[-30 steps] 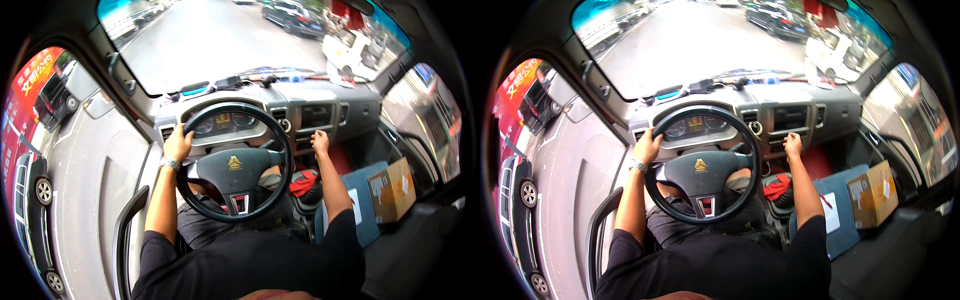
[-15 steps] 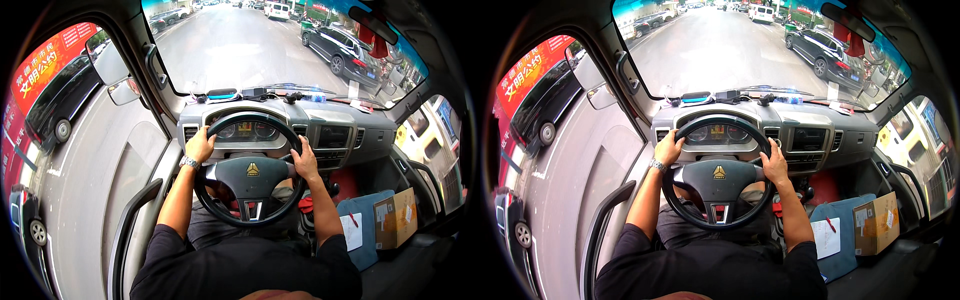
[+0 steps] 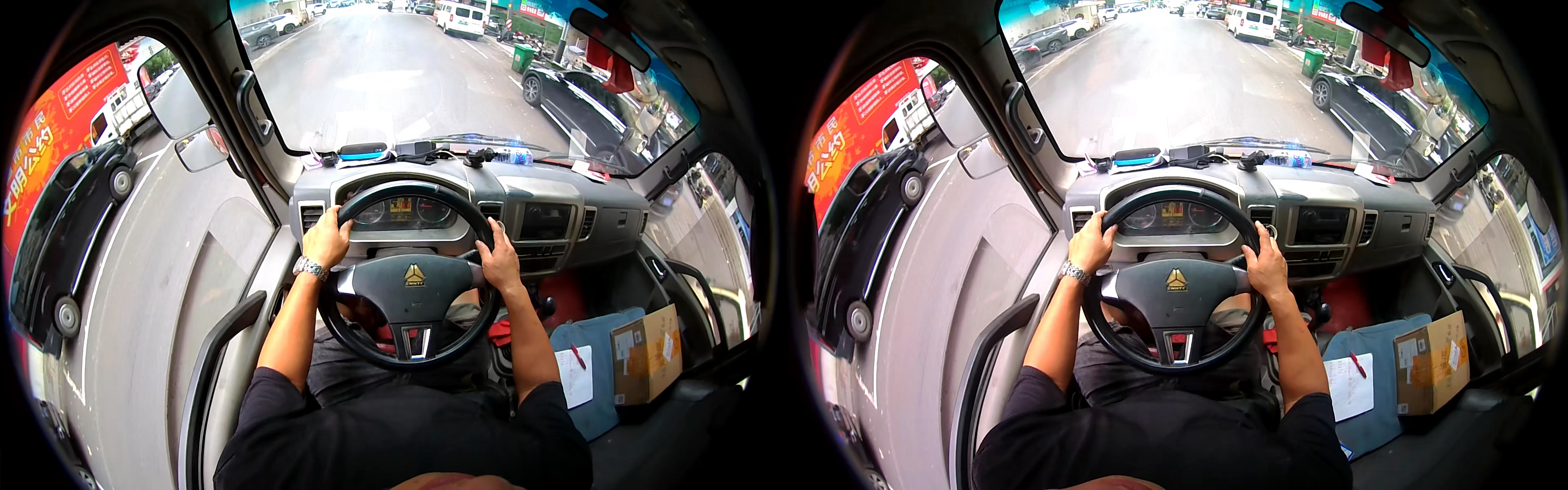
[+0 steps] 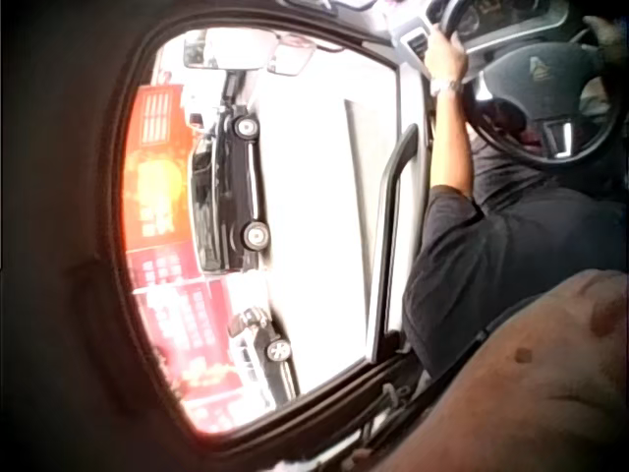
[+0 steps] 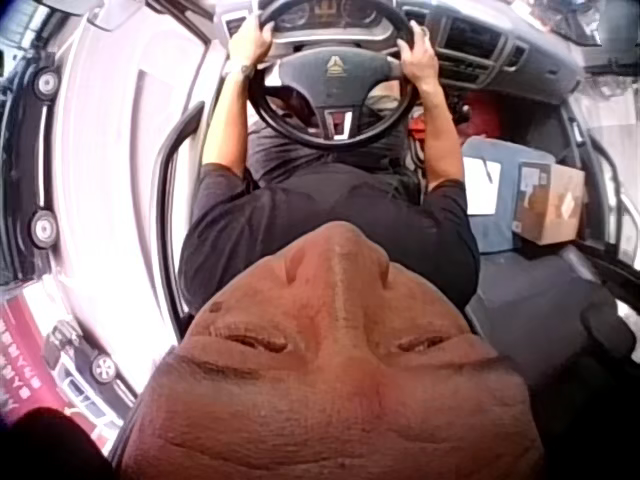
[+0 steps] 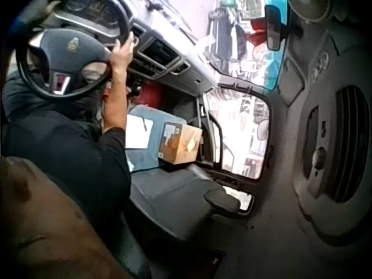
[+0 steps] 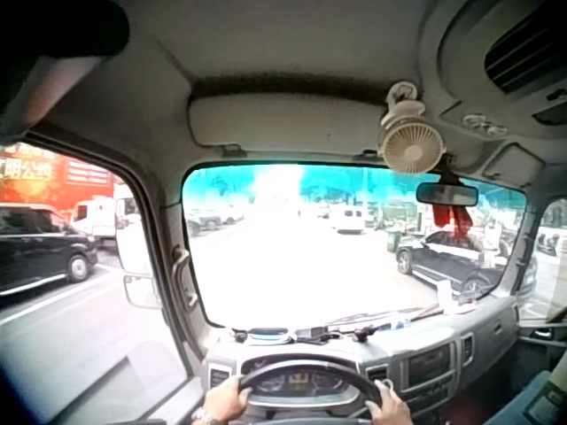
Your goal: The person drives a truck along a busy street, turning the steering wheel by hand and using the gear shift.
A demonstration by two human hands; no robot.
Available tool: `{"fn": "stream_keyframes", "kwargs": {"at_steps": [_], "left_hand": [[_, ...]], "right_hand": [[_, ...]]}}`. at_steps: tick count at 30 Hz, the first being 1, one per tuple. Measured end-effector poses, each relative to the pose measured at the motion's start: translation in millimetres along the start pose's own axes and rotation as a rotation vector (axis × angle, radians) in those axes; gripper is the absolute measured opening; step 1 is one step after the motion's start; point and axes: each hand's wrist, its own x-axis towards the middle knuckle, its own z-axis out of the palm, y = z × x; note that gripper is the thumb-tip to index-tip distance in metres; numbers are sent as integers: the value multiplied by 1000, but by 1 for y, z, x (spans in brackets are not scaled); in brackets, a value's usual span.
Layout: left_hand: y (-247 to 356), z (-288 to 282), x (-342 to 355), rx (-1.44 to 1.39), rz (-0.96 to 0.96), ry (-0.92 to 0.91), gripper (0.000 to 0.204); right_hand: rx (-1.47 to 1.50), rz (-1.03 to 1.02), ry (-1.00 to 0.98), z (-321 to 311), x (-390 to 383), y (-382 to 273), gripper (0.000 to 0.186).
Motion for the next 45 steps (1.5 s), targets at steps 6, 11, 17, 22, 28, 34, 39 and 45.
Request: {"fn": "stream_keyframes", "kwargs": {"at_steps": [6, 11, 17, 22, 28, 34, 39, 45], "left_hand": [[-11, 5, -13, -4, 0, 57, 46], [-9, 4, -21, 4, -15, 76, 46], [-12, 7, -23, 17, -15, 96, 46], [-14, 7, -24, 11, 10, 129, 44], [-14, 6, -25, 5, 4, 109, 43], [-9, 3, -24, 1, -34, 87, 44], [-10, 5, -24, -6, -4, 113, 44], [-8, 1, -24, -7, -8, 96, 43]], "right_hand": [[-55, -7, -30, 1, 10, -10, 66], [-81, -27, -28, 1, 12, -7, 65], [-128, -45, -21, 1, 15, -14, 62], [-145, -47, 1, 1, 12, -15, 59], [-111, -25, -22, -1, 12, -16, 58], [-124, -22, -9, 0, 12, -15, 57], [-109, -28, -4, -1, 12, -14, 57], [-82, -10, -7, 0, 8, -14, 57]]}}
